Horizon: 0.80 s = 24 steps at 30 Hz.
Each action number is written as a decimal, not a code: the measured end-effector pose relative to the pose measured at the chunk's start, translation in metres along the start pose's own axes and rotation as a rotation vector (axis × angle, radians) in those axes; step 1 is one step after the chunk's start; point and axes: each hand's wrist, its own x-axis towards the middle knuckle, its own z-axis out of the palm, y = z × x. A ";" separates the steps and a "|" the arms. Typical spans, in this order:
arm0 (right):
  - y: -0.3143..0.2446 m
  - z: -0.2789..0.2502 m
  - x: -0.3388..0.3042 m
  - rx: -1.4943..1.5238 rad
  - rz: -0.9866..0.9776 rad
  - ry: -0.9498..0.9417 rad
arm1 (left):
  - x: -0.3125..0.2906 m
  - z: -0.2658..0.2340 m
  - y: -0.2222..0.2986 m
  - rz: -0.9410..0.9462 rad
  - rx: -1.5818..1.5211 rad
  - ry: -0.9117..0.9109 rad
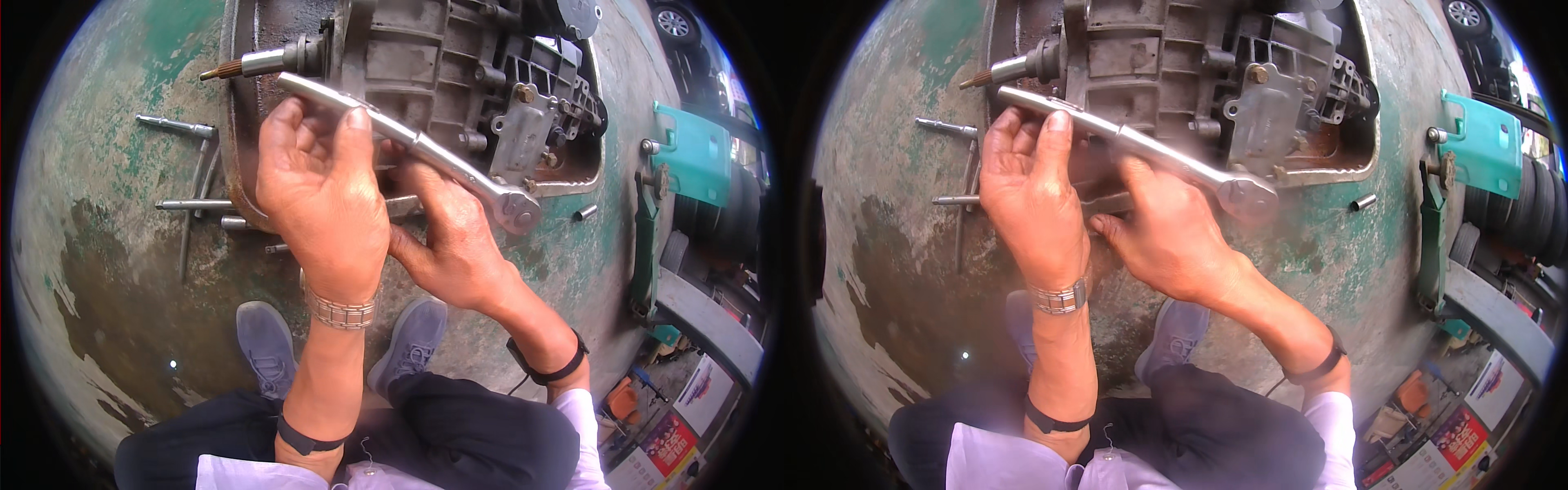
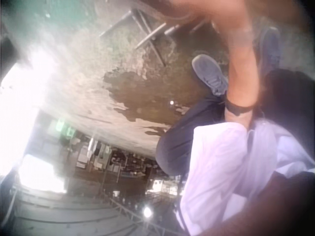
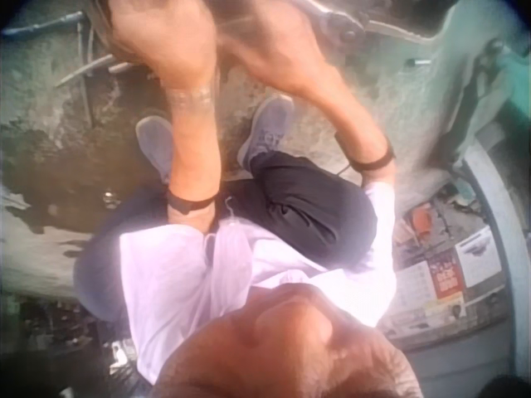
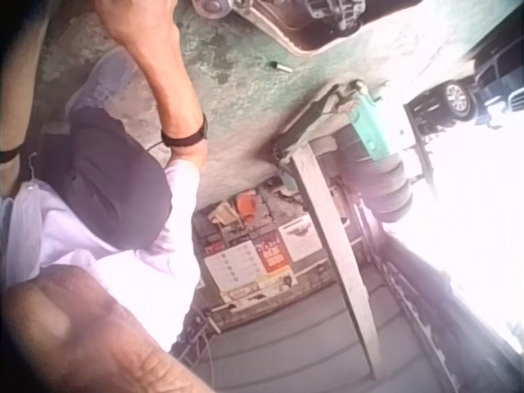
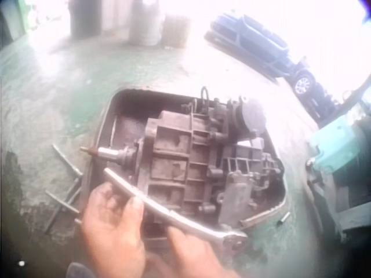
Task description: The person places a metal cover onto a transmission casing, aligns it, and secures it by inserting and tightening bolts with a ratchet. The person works on the transmission placed in a metal tray on the floor.
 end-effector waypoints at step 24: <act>0.101 -0.170 0.023 0.000 0.103 0.653 | -0.056 0.124 -0.038 0.154 0.410 -0.781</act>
